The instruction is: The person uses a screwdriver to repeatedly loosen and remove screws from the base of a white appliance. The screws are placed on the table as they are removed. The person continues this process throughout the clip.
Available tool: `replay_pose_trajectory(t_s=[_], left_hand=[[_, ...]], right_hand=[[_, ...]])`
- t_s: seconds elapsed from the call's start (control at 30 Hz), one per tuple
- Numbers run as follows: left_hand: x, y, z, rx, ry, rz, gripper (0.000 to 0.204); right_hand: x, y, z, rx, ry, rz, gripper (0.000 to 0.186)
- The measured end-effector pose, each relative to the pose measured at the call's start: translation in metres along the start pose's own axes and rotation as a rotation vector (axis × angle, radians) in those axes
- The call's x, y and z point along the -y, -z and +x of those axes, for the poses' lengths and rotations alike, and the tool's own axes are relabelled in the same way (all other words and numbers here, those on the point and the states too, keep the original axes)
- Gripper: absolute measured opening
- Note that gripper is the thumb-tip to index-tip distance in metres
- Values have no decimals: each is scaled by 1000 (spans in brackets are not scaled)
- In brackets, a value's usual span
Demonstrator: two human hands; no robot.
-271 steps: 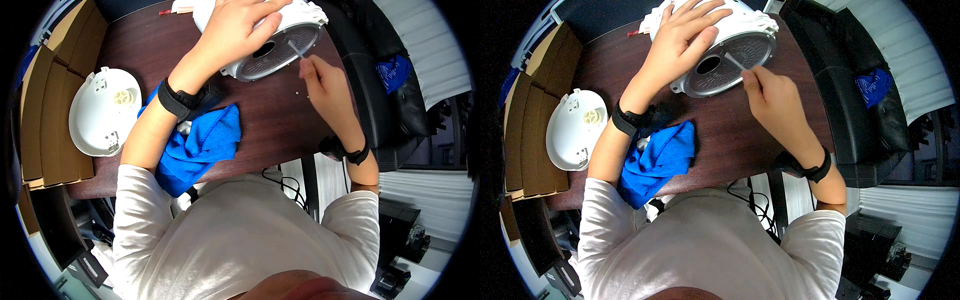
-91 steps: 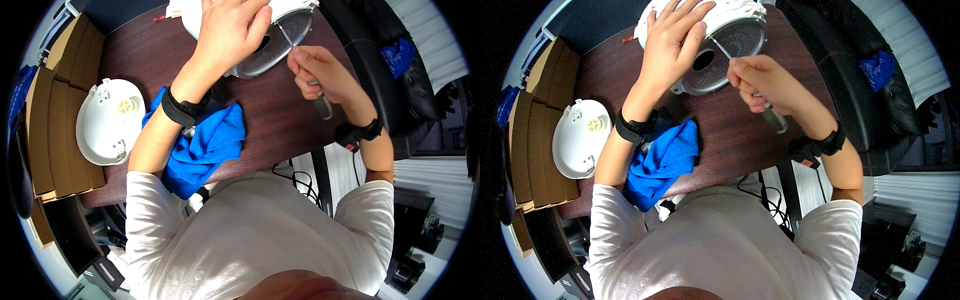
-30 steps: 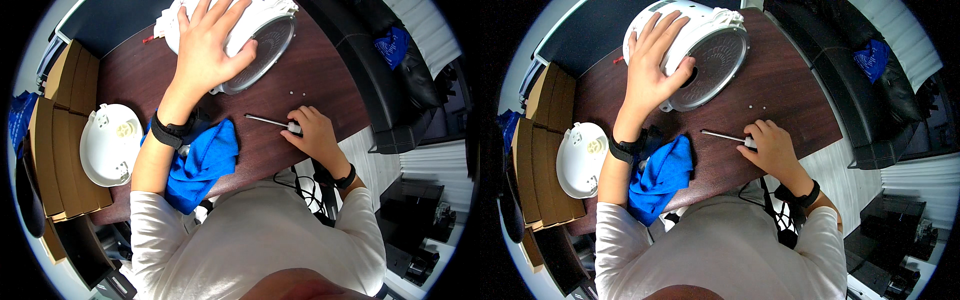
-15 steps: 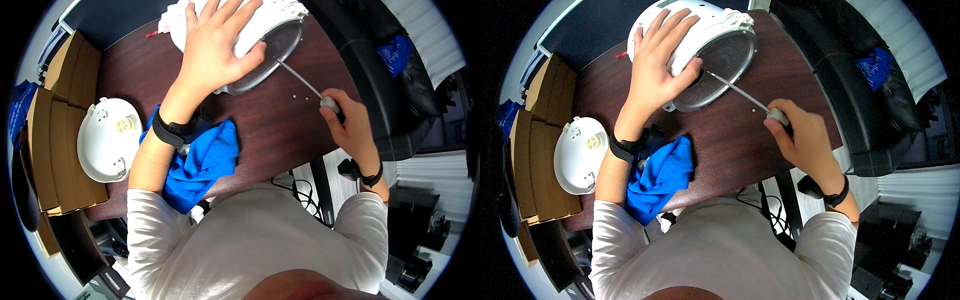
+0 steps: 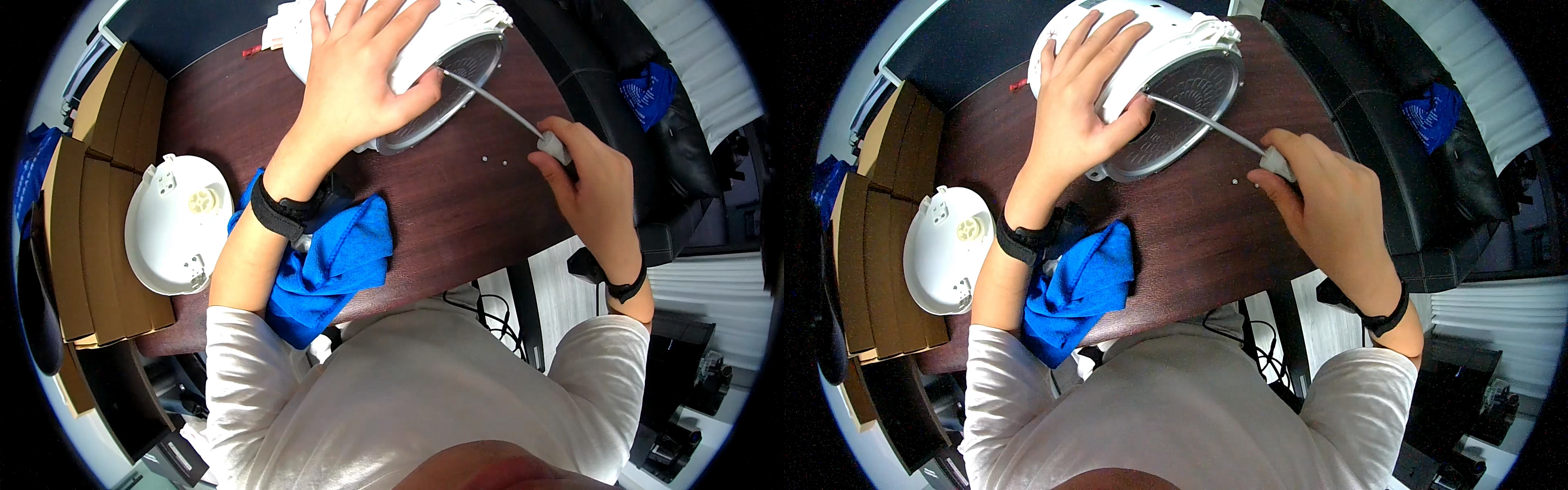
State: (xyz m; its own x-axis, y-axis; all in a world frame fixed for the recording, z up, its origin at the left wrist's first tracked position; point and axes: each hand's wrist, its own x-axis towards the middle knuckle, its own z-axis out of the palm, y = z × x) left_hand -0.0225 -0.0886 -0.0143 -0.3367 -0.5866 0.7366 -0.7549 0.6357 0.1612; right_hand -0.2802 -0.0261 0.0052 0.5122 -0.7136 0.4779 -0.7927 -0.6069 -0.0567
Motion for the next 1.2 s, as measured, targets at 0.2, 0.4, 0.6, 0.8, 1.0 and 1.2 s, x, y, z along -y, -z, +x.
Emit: replay_pose_trajectory(t_s=[0.2, 0.4, 0.6, 0.8, 1.0, 1.2], left_hand=[[13, -15, -4, -135, -98, 27, 60], [2, -2, 0, -19, -17, 13, 65], [0, 0, 0, -4, 2, 17, 65], [9, -10, -2, -86, -63, 17, 61], [3, -6, -1, -62, -39, 24, 63], [0, -1, 0, -17, 3, 9, 65]], right_hand=[[-3, 3, 6, 6, 53, -51, 29], [-4, 3, 6, 43, 32, -63, 30], [-2, 5, 9, 34, 60, -60, 20], [-15, -11, 20, 56, -79, 278, 12], [-23, -22, 14, -9, -236, 1061, 33], [-27, -17, 34, -122, 154, 311, 22]])
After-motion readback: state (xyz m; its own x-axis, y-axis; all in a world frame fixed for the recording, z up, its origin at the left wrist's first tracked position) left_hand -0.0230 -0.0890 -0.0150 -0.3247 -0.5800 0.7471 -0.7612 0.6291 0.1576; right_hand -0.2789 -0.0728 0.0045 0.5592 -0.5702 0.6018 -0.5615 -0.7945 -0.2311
